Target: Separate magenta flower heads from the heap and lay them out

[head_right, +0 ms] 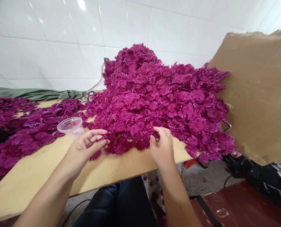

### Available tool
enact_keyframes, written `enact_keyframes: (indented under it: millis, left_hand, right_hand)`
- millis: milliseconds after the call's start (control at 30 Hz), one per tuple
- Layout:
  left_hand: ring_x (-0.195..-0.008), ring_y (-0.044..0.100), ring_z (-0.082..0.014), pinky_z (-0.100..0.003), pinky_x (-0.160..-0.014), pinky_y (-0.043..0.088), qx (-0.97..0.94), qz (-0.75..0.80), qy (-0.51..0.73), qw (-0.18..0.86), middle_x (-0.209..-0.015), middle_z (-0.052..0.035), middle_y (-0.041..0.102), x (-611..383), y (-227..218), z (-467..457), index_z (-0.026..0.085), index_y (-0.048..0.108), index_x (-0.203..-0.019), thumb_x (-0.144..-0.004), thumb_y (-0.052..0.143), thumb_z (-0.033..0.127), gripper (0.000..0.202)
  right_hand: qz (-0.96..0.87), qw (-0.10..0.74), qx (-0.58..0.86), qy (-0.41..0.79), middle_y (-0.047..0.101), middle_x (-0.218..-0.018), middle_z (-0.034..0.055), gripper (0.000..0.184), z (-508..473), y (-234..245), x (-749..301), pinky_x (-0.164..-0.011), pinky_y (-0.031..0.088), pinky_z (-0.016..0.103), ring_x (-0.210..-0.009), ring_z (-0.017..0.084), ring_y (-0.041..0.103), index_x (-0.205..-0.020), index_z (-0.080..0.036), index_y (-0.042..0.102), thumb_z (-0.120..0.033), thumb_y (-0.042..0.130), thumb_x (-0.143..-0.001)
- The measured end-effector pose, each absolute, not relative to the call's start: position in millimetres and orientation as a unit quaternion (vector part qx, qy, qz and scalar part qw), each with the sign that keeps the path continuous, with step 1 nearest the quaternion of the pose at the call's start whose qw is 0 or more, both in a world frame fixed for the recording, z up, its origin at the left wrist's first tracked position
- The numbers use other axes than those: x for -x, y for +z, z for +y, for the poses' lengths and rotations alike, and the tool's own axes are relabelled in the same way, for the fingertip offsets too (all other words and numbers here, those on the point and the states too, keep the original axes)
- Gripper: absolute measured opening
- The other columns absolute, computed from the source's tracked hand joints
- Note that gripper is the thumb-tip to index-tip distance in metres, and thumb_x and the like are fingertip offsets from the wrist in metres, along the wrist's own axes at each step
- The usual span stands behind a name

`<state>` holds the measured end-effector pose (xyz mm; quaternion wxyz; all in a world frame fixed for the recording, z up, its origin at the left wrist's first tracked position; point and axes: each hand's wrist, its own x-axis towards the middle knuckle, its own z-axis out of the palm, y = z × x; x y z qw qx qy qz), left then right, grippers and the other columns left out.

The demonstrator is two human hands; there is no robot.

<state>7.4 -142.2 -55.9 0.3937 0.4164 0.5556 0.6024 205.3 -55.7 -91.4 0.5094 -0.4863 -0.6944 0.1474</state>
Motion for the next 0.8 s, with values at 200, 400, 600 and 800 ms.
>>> enact_keyframes:
  millis: [200, 400, 600, 800]
  left_hand:
    - [-0.070, 0.058, -0.0140, -0.024, -0.061, 0.046, -0.461, 0.565, 0.580, 0.363, -0.077, -0.0034, 0.066, -7, -57, -141, 0.017, 0.065, -0.075, -0.063, 0.065, 0.031, 0.019]
    - [-0.050, 0.044, -0.0087, -0.021, -0.049, 0.035, -0.469, 0.564, 0.569, 0.373, -0.053, 0.0040, 0.051, -10, -60, -139, 0.017, 0.059, -0.065, -0.063, 0.060, 0.029, 0.013]
    - [-0.048, 0.030, -0.0074, -0.022, -0.047, 0.024, -0.516, 0.609, 0.506, 0.328, -0.047, 0.0067, 0.031, -24, -66, -129, 0.019, 0.035, -0.048, -0.067, 0.053, 0.037, 0.032]
    - [-0.051, 0.033, -0.0088, -0.023, -0.048, 0.025, -0.542, 0.584, 0.477, 0.371, -0.051, 0.0050, 0.035, -32, -68, -129, 0.019, 0.036, -0.052, -0.076, 0.041, 0.050, 0.039]
  right_hand:
    - [-0.735, 0.461, 0.495, 0.040, 0.057, -0.085, 0.0107, 0.024, -62, -90, -194, -0.083, 0.037, 0.044, -0.088, 0.024, 0.049, -0.069, -0.018, 0.059, -0.035, 0.046, -0.080]
    - [-0.695, 0.514, 0.503, 0.004, 0.054, -0.083, 0.0088, 0.019, -49, -83, -207, -0.082, 0.038, 0.044, -0.088, 0.024, 0.048, -0.077, -0.018, 0.059, -0.035, 0.052, -0.075]
    - [-0.713, 0.510, 0.408, 0.254, 0.059, -0.088, 0.0076, 0.024, -71, -73, -188, -0.071, 0.048, 0.031, -0.080, 0.018, 0.057, -0.088, -0.019, 0.059, -0.040, 0.052, -0.078]
    - [-0.734, 0.376, 0.287, 0.487, 0.065, -0.077, 0.0033, 0.019, -93, -65, -161, -0.064, 0.051, 0.027, -0.071, 0.016, 0.061, -0.085, -0.020, 0.061, -0.037, 0.056, -0.077]
